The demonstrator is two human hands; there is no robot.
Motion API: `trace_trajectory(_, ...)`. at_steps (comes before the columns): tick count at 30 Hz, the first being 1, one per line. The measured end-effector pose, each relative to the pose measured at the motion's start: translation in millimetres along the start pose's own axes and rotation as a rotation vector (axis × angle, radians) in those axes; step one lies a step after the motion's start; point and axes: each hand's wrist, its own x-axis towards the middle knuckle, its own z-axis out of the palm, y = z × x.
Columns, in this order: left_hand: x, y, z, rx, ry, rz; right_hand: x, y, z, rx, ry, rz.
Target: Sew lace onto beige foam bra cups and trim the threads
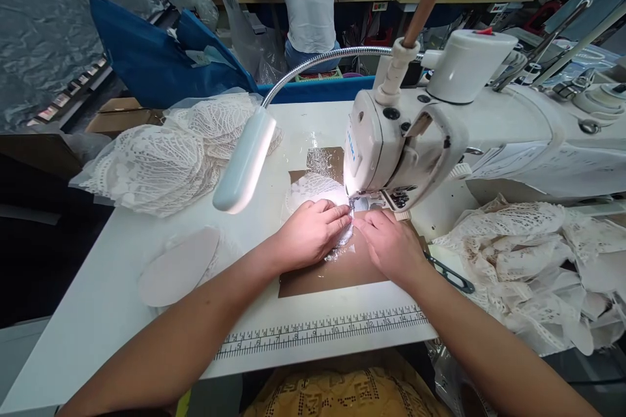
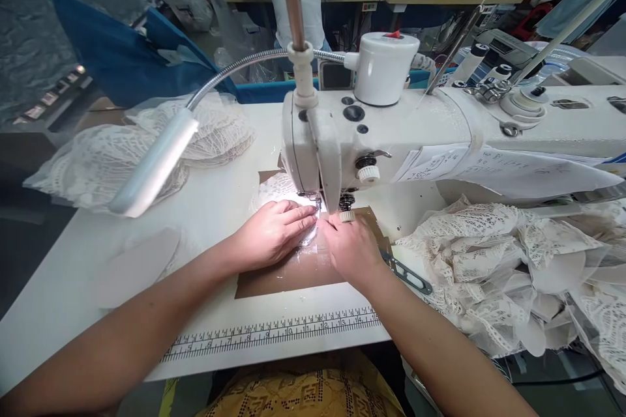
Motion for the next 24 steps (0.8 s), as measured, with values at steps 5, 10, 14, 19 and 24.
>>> trace_trajectory(5,3,1,-0.3,0.023,0.000,-0.028,5,-1,0,-0.043,-0.025,0.069)
trace_trajectory(10,0,-1,-2.7,0.001,-0.011,-0.024,5,0,1,-0.043,-0.045,0.111)
trace_trajectory(14,-5,-4,-11.3,-0.058,-0.038,0.025,1,3,1,0.002,0.020,0.120)
trace_trajectory(19,-9,-8,-10.2,-0.083,-0.019,0.099,-1,4,2,0.071,0.076,0.110)
trace_trajectory(24,-4,-7,3.0,-0.096,0.048,0.041,1,1,4,0.121,0.086,0.111)
